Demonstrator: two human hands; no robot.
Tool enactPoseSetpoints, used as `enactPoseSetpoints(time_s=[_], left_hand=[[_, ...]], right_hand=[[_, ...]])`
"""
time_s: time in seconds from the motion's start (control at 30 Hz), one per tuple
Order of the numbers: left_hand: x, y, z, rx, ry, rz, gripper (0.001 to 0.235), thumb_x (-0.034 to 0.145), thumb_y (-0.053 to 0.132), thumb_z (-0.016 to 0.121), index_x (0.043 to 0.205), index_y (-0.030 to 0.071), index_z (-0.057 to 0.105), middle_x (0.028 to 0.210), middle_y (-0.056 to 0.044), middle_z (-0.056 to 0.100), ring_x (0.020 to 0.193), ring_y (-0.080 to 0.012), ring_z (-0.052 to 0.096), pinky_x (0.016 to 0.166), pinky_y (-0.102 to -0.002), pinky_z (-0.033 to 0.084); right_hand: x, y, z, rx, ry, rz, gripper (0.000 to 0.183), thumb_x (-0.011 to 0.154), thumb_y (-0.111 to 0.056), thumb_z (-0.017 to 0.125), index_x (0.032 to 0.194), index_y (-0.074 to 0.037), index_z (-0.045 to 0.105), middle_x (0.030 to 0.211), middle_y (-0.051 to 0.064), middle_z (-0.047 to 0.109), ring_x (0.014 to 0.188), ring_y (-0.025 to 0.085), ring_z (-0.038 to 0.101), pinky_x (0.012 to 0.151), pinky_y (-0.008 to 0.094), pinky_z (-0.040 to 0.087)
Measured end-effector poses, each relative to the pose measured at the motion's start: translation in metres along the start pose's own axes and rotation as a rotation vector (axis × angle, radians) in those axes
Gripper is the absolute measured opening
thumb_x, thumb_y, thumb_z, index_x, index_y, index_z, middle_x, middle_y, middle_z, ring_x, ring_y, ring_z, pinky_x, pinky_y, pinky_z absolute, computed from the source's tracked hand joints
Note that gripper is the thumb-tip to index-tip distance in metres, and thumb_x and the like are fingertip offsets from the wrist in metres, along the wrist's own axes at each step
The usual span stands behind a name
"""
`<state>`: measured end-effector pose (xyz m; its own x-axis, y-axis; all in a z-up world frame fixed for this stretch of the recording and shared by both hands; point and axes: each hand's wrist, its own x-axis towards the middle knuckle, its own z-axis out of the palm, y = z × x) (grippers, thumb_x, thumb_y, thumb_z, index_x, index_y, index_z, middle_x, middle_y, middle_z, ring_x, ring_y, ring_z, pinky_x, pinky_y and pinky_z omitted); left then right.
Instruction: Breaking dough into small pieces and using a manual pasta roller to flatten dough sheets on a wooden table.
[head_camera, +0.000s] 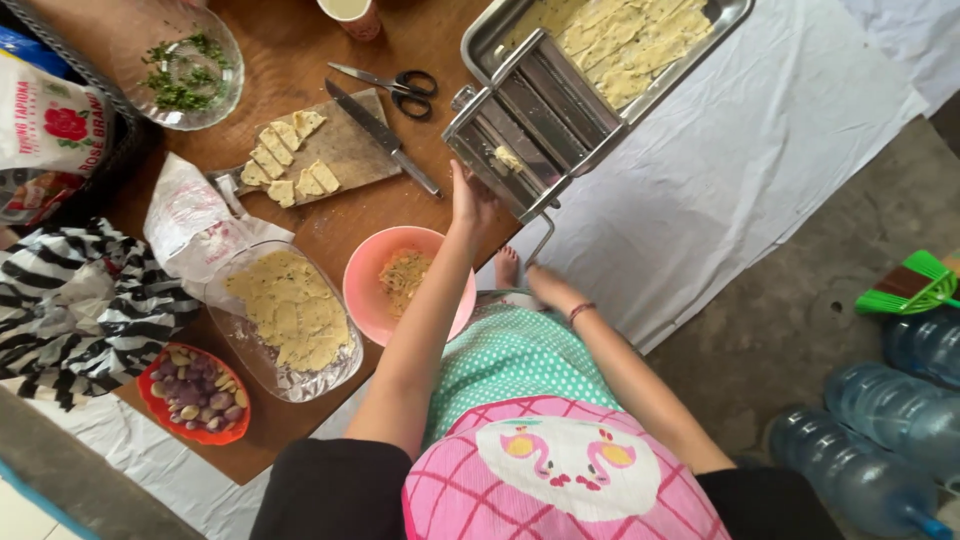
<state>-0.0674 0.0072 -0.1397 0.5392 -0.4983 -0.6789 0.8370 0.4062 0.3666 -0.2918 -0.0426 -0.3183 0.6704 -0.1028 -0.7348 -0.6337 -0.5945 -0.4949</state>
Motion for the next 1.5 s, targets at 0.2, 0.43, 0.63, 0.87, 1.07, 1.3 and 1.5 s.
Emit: enactPoseSetpoints(time_s=[0.2, 0.43, 0.63, 0.87, 1.07, 1.3, 1.5], left_hand=[[-0.035, -0.014, 0.04, -0.286, 0.067, -0.089, 0.064, 0.085, 0.052, 0.078, 0.131, 0.01, 0.066, 0.143, -0.018, 0.059, 0.133, -0.0362, 0.054, 0.118, -0.053, 0.037], [-0.031, -0.011, 0.057, -0.356, 0.124, -0.145, 0.06, 0.078, 0.045, 0.084, 0.125, 0.009, 0.07, 0.137, -0.014, 0.064, 0.128, -0.0344, 0.059, 0.116, -0.053, 0.04], [-0.074, 0.006, 0.072, -0.305, 0.162, -0.136, 0.057, 0.08, 0.04, 0.085, 0.123, 0.005, 0.07, 0.131, -0.015, 0.067, 0.122, -0.0322, 0.063, 0.109, -0.051, 0.047], [-0.023, -0.02, 0.017, -0.229, 0.167, -0.069, 0.045, 0.085, 0.028, 0.085, 0.122, 0.007, 0.07, 0.119, -0.011, 0.072, 0.109, -0.0278, 0.071, 0.104, -0.047, 0.053], [0.041, -0.043, -0.051, -0.018, 0.092, 0.122, 0.03, 0.094, 0.018, 0.078, 0.122, 0.015, 0.066, 0.1, 0.002, 0.076, 0.08, -0.0057, 0.073, 0.078, -0.018, 0.057], [0.003, -0.025, -0.016, 0.122, 0.096, 0.067, 0.023, 0.095, 0.023, 0.077, 0.116, 0.022, 0.068, 0.096, 0.001, 0.078, 0.082, -0.0096, 0.077, 0.072, -0.02, 0.06], [0.004, -0.038, -0.014, -0.038, 0.152, 0.084, 0.03, 0.089, 0.012, 0.08, 0.116, 0.018, 0.069, 0.096, -0.006, 0.077, 0.083, -0.0205, 0.076, 0.075, -0.032, 0.062]], right_hand=[[-0.172, -0.116, -0.084, 0.729, -0.037, 0.232, 0.058, 0.097, -0.05, 0.038, 0.066, -0.005, 0.059, 0.052, 0.012, 0.051, 0.039, 0.025, 0.052, 0.043, 0.034, 0.044], [-0.238, -0.125, -0.205, 0.386, 0.528, 0.104, 0.042, 0.079, -0.041, 0.084, 0.068, -0.006, 0.063, 0.051, 0.006, 0.05, 0.051, 0.018, 0.046, 0.046, 0.03, 0.036], [-0.178, -0.045, -0.231, -0.031, 0.845, 0.082, 0.032, 0.084, -0.04, 0.084, 0.076, -0.017, 0.062, 0.056, 0.004, 0.058, 0.055, 0.028, 0.064, 0.05, 0.036, 0.046], [-0.069, 0.007, -0.197, -0.155, 0.655, 0.421, 0.023, 0.093, -0.035, 0.065, 0.106, -0.019, 0.074, 0.089, 0.014, 0.076, 0.095, 0.037, 0.074, 0.081, 0.052, 0.059], [0.004, 0.043, -0.122, -0.01, 0.451, 0.488, 0.03, 0.091, -0.033, 0.061, 0.111, -0.016, 0.076, 0.1, 0.017, 0.077, 0.104, 0.038, 0.073, 0.085, 0.055, 0.058], [-0.027, -0.017, -0.081, 0.105, 0.198, 0.308, 0.05, 0.095, -0.033, 0.064, 0.123, 0.008, 0.068, 0.117, 0.035, 0.069, 0.118, 0.048, 0.065, 0.097, 0.059, 0.053], [-0.118, -0.121, -0.094, 0.35, -0.078, 0.284, 0.057, 0.096, -0.041, 0.063, 0.127, 0.006, 0.067, 0.122, 0.03, 0.069, 0.122, 0.042, 0.064, 0.098, 0.051, 0.054]])
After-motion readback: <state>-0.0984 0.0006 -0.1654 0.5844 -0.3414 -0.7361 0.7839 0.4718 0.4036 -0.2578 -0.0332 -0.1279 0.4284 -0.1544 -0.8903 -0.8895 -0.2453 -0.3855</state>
